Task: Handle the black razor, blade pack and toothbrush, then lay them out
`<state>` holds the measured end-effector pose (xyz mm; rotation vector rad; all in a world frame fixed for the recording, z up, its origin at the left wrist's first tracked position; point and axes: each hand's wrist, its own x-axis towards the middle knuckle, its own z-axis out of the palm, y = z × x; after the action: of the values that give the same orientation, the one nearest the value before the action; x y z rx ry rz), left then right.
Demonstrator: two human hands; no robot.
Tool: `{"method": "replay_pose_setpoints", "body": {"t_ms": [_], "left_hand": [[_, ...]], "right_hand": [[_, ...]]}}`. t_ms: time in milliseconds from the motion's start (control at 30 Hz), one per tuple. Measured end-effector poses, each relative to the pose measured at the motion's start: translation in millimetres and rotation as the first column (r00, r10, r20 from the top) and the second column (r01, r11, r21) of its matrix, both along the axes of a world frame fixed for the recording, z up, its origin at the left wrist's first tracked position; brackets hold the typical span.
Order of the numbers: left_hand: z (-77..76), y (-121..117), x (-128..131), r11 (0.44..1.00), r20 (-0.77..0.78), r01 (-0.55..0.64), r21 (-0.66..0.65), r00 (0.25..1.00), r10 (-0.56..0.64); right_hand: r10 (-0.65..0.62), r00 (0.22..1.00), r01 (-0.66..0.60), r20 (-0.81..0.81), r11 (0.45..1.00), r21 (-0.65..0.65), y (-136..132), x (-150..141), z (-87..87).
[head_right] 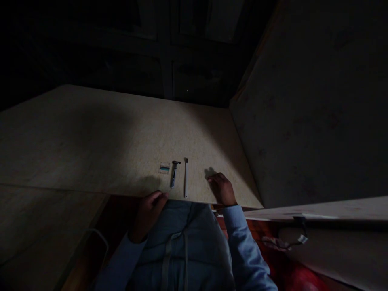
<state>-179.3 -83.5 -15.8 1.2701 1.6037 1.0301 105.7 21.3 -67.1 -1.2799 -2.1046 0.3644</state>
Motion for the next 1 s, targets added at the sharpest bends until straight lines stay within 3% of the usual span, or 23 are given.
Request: {"method": "replay_pose_setpoints", "body": {"t_ms": [167,267,700,1000], "left_hand": [[-0.3,0,-2,1.000,-0.013,-0.009,0.005,1.000,0.009],[2.3,2,-4,0.999,-0.019,-0.027,0.024,0.999,0.028],[-9.4,11,-21,0.997,-0.099,-0.072,0.027,0.992,0.074],[-5.7,32,-30,0.984,-0.041,-0.116,0.135,0.992,0.122]], "right_hand": [[-0.174,0.932,0.192,0.319,0.981,-0.026,-1,-8,6.6],[-0.210,0.898,0.226,0.388,0.974,0.003,-3,-12,9.9],[-0.098,0.976,0.114,0.193,0.991,-0.074,-16,-10,17.0],[-0.149,0.983,0.160,0.109,0.982,-0.103,-15,-10,14.8]]}}
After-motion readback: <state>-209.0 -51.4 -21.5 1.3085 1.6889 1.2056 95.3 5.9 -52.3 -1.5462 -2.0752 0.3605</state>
